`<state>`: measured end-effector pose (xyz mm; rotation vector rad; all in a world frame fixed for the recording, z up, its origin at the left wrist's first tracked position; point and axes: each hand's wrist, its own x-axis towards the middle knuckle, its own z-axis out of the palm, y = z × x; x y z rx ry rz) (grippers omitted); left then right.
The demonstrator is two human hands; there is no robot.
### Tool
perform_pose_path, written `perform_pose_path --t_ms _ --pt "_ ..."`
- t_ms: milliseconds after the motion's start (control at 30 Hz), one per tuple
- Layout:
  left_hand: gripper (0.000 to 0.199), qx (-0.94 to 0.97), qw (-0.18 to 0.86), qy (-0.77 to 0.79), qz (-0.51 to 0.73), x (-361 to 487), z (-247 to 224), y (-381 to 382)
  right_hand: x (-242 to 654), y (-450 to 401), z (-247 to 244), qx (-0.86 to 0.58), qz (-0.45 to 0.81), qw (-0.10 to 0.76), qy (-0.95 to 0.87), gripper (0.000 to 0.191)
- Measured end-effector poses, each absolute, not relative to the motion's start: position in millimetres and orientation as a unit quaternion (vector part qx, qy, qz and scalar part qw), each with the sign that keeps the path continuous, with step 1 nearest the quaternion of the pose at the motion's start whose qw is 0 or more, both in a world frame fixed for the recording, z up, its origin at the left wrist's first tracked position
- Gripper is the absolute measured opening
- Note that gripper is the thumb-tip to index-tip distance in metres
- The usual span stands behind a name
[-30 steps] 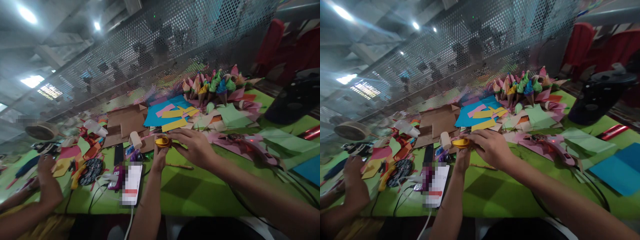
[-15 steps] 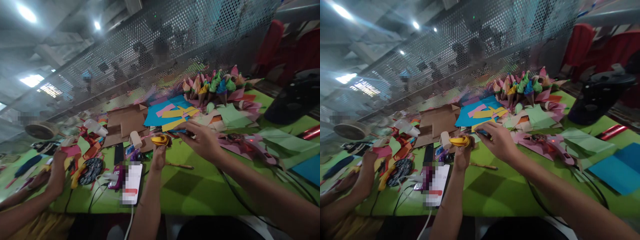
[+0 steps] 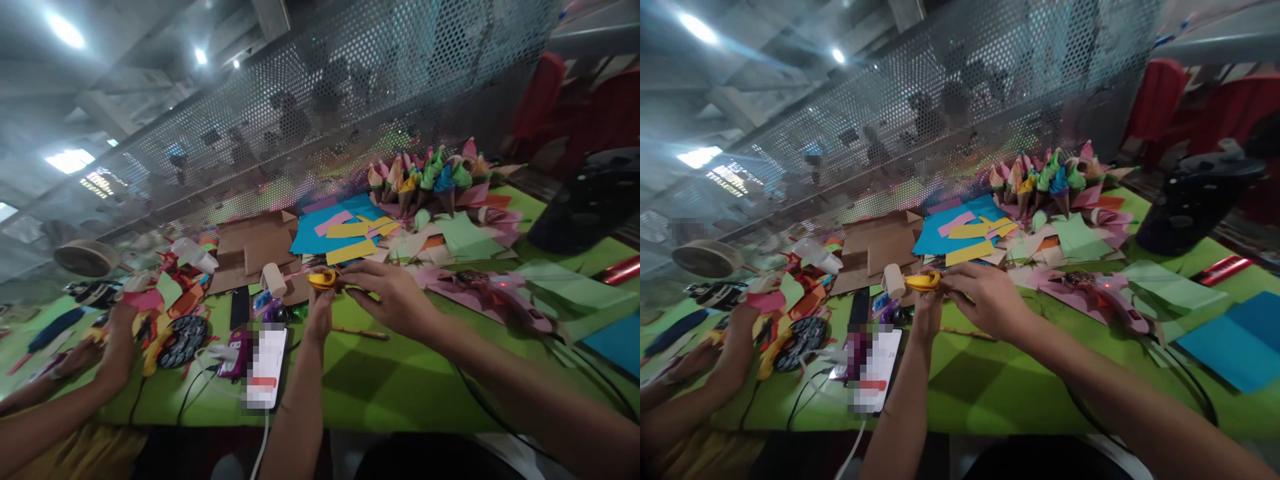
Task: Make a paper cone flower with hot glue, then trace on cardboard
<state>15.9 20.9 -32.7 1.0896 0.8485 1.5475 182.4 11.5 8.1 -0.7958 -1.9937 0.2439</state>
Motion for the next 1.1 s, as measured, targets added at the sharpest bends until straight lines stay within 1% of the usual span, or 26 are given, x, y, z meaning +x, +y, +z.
perform_pose_path --t_ms 200,300,433,633,933,1100 --pt "0.052 0.492 0.489 0.355 0.626 10 -44 21 180 9 7 -0.317 0.068 0.458 -0.828 0.028" --pt "0.048 0.488 0.483 0.376 0.623 11 -42 20 180 10 7 -0.32 0.068 0.453 -0.829 0.027" --pt "0.048 0.472 0.474 0.392 0.631 15 -38 19 181 11 6 -0.33 0.076 0.45 -0.826 0.028" --pt "0.042 0.482 0.46 0.413 0.621 17 -35 18 180 10 6 -0.344 0.042 0.437 -0.83 0.03" --pt "0.041 0.469 0.458 0.388 0.648 18 -38 23 184 14 10 -0.344 0.089 0.444 -0.822 0.034" --pt "0.039 0.479 0.451 0.387 0.646 18 -35 22 196 14 17 -0.359 0.089 0.446 -0.815 0.028"
